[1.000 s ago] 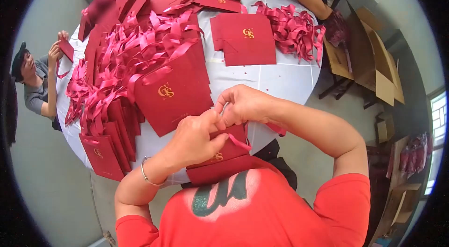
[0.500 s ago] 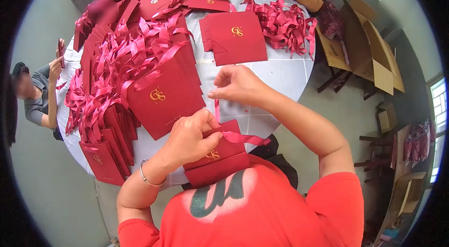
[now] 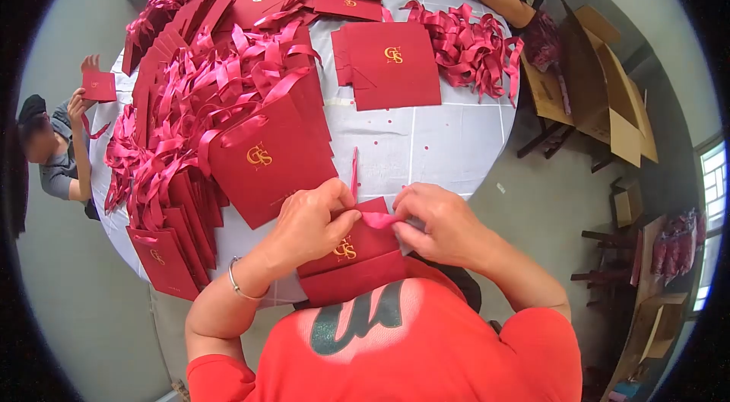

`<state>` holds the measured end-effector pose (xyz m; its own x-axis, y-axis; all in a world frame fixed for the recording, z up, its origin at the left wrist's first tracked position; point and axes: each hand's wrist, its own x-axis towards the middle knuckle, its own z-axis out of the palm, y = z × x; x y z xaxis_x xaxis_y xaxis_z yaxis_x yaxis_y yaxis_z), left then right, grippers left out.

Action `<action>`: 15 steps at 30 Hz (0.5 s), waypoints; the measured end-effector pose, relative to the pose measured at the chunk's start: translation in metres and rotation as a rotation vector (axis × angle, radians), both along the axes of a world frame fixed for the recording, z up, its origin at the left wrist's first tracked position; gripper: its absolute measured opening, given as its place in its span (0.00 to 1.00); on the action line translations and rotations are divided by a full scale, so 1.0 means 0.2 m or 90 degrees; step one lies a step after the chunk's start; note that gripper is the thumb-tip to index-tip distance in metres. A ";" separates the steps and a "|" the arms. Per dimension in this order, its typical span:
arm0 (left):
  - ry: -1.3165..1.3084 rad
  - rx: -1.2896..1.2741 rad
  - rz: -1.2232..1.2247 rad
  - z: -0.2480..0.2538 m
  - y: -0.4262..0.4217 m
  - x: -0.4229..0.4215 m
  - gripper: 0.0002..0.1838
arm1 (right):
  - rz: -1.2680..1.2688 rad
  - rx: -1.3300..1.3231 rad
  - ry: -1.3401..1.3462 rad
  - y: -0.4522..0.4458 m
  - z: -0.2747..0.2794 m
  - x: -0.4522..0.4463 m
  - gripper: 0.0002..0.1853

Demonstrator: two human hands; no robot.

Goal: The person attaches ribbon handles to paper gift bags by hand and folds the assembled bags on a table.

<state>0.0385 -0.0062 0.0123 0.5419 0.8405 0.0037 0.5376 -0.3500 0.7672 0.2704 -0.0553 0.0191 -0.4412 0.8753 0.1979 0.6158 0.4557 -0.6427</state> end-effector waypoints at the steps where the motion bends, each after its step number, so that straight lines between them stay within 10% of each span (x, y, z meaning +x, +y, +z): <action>1: 0.002 -0.002 0.000 -0.01 0.00 0.01 0.09 | -0.049 -0.123 0.028 0.00 0.03 0.00 0.08; 6: -0.004 -0.031 0.031 -0.02 0.01 0.02 0.10 | -0.124 -0.500 0.328 0.00 0.13 0.05 0.05; 12: -0.011 0.003 0.041 -0.06 0.02 0.01 0.10 | 0.055 -0.419 0.521 -0.04 0.25 0.23 0.10; 15: -0.010 0.018 0.054 -0.08 0.02 0.02 0.12 | 0.137 -0.458 0.698 -0.04 0.27 0.24 0.28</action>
